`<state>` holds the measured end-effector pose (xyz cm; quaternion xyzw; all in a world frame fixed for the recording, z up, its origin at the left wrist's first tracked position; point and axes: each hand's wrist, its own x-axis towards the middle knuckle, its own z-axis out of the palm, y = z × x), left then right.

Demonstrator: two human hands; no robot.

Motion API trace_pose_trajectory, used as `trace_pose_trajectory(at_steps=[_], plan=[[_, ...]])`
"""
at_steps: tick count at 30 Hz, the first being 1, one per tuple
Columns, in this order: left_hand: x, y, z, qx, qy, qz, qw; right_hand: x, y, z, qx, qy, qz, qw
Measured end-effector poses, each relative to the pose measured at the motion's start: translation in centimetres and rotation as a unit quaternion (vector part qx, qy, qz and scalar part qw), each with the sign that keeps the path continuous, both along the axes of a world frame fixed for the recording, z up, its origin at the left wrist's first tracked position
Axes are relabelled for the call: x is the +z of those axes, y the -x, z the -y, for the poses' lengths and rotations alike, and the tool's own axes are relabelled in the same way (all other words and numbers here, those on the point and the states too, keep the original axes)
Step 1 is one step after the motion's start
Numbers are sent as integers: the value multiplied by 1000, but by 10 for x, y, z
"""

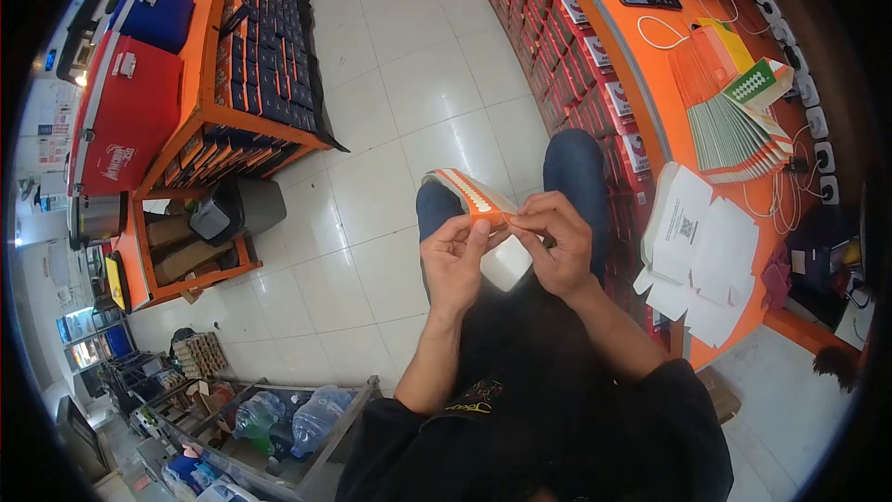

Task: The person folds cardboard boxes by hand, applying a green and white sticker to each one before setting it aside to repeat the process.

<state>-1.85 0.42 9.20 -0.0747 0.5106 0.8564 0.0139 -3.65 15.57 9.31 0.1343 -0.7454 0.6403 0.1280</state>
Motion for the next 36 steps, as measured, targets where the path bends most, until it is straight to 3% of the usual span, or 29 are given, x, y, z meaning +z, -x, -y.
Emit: trace_pose_trajectory(at_steps=[5,7,8,10,11,13,14,15,18,19,21,23,25,27,29,36], plan=[[-4,0,-2,0,-5,27,1000,5,-1,-11,37,1,111,993],[-4,1,-6,71,161,20,984,7,-4,-11,50,-8,158,986],[-5,3,-6,71,160,19,984,4,-5,-11,31,49,190,980],[-9,5,-4,144,387,-169,895,3,-5,-10,11,107,223,969],[-12,5,-6,143,388,-168,895,6,-5,-9,18,118,212,970],[-15,7,-12,170,430,-279,841,16,-4,-8,22,131,201,971],[-14,5,-13,168,449,-285,830,23,-5,-7,18,73,196,978],[-12,5,-15,166,448,-286,831,27,-6,-6,13,13,191,981],[2,8,-17,83,427,-271,858,20,-4,-5,-25,9,150,988],[0,7,-17,85,428,-271,858,19,-2,-5,-50,-4,108,993],[-5,3,-18,71,356,-206,909,23,-1,-5,-44,-20,95,994],[-9,1,-18,80,354,-205,909,32,-2,-5,-39,-37,81,995],[-10,-1,-22,96,154,-93,979,40,-1,-3,-13,-38,96,995],[-17,0,-20,97,129,-99,982,36,-1,-7,1,-24,99,995],[-23,-1,-17,72,35,-100,992,34,-2,-11,29,-7,130,991],[-6,0,-16,5,99,-75,992,44,6,-18,-30,-106,60,992]])
